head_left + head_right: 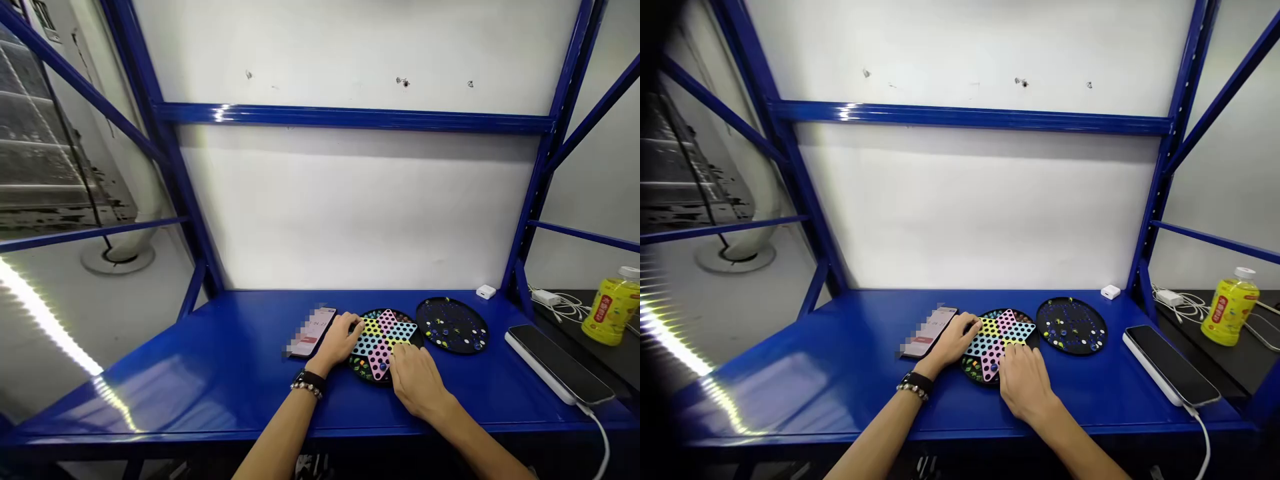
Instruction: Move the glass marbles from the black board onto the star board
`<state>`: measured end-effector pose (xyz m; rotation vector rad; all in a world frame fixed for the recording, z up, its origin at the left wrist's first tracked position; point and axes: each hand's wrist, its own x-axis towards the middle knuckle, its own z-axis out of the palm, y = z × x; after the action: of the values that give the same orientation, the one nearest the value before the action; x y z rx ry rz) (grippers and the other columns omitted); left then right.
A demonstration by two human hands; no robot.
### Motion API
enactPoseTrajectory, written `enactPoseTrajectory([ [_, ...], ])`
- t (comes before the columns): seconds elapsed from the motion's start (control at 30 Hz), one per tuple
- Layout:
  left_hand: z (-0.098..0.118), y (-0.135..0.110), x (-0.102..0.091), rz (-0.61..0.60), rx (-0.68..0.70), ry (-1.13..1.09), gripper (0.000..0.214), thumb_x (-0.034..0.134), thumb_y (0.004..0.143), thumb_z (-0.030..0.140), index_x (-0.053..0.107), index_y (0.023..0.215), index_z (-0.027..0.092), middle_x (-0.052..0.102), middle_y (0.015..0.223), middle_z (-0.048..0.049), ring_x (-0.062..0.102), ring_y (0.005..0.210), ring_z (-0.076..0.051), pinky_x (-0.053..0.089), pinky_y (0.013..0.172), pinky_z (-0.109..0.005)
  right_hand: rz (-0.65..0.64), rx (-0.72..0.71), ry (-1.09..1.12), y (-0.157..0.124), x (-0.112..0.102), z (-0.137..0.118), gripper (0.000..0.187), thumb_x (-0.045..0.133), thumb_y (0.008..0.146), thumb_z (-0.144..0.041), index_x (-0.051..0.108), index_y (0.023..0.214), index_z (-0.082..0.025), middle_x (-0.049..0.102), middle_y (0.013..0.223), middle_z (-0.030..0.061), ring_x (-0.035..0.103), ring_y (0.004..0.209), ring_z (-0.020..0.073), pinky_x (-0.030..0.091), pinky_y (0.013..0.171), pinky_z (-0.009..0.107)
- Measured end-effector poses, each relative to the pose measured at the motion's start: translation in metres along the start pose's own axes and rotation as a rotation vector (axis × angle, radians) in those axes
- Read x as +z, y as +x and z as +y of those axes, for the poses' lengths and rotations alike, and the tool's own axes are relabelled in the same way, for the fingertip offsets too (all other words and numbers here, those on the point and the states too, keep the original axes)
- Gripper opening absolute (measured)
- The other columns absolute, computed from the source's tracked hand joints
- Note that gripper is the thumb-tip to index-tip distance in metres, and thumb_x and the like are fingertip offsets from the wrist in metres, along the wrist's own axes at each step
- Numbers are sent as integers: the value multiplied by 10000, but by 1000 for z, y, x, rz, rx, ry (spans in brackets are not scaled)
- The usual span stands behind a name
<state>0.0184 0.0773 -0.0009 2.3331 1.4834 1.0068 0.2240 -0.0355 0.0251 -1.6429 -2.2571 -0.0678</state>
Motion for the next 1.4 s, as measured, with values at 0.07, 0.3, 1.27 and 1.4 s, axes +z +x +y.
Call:
enactPoseTrajectory([
  [0.07, 0, 0, 0, -3, 1, -1, 360, 420, 953, 471, 666, 901, 212, 688, 936, -53, 610, 900, -228, 458, 862, -367, -1, -13, -13, 4, -2, -4, 307, 309, 1023, -234, 602, 949, -179, 693, 954, 89, 630, 882, 225, 392, 783, 349],
  [0.3, 0, 0, -1, -19, -7, -5, 369, 396, 965, 461, 662, 907, 213, 693, 941, -56, 598, 901, -226, 451, 866, -371, -59, -83, -122, 19, 8, -22, 302, 369, 1010, -294, 626, 1041, -138, 693, 993, 155, 634, 925, 284, 410, 811, 404],
  [1.27, 4, 1, -1, -21, -4, 20, 417, 346, 971, 473, 659, 899, 207, 675, 918, -61, 600, 884, -226, 456, 858, -356, -33, -16, 121, 2, -15, 21, 223, 538, 921, -386, 639, 849, -201, 669, 950, 67, 589, 894, 206, 380, 753, 298],
  [1.4, 4, 0, -2, -20, -5, 15, 427, 339, 974, 479, 665, 908, 210, 674, 919, -54, 598, 877, -220, 457, 851, -351, -100, 9, 122, 1, -8, 10, 230, 510, 923, -309, 648, 793, -181, 695, 920, 75, 600, 882, 201, 357, 720, 292],
])
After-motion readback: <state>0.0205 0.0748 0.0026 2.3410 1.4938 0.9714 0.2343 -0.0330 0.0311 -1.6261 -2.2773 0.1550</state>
